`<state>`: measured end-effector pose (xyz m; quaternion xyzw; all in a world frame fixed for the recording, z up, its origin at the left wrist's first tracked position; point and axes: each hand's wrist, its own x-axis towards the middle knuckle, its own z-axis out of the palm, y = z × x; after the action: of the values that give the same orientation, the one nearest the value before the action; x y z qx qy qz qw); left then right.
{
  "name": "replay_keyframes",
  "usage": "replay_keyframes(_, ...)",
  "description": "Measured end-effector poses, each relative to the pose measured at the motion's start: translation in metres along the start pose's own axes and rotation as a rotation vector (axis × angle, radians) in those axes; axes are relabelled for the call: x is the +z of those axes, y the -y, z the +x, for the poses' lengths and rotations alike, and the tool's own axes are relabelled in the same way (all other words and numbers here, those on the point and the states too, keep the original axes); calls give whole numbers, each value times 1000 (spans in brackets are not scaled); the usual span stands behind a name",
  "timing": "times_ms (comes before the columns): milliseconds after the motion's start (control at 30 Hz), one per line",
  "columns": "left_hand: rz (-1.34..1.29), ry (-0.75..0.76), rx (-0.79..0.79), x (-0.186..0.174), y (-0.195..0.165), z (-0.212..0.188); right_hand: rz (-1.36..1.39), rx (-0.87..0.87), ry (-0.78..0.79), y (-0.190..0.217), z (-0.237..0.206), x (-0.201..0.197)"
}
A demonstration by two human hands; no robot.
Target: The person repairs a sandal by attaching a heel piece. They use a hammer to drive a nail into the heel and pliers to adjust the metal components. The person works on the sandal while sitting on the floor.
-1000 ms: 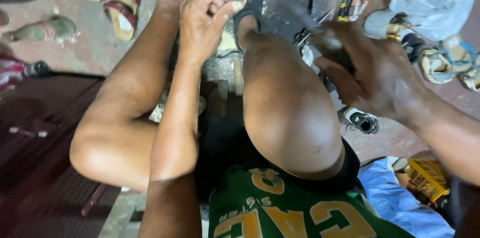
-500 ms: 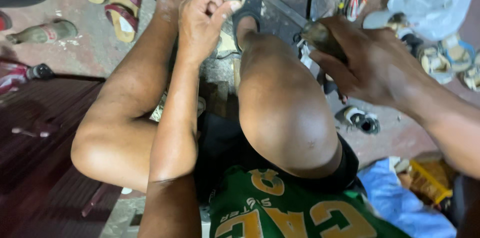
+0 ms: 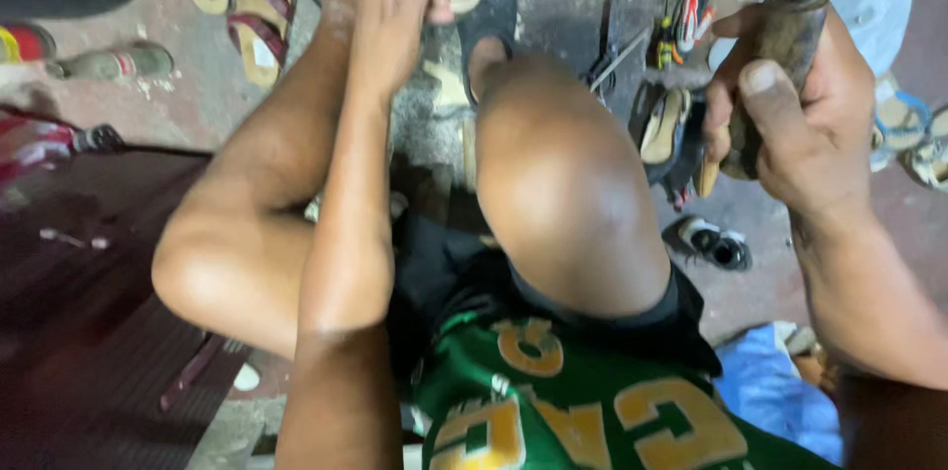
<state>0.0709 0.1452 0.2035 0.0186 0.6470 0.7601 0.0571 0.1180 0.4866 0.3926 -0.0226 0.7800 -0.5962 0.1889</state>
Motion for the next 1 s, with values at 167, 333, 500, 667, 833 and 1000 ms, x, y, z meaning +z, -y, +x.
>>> replay_keyframes(167, -9, -68, -69, 5, 9, 7, 36, 266, -147, -50, -54, -4)
replay_keyframes(333, 117, -84, 59, 9, 4, -1, -119, 427, -181, -154, -123, -15)
replay_keyframes(500, 191, -141, 27, 15, -5, 1, -242, 141, -177, -266, -195, -25)
replay_keyframes(667, 150, -163, 67, 22, -9, 0, -132, 173, -155, -325, -259, -31)
replay_keyframes(833, 180, -248, 84, 37, -24, -13, -180, 214, -206, -351, -320, -28)
replay_keyframes(1000, 77, -254, 122, 47, -46, -19, 125, 180, -312, -363, -337, -15)
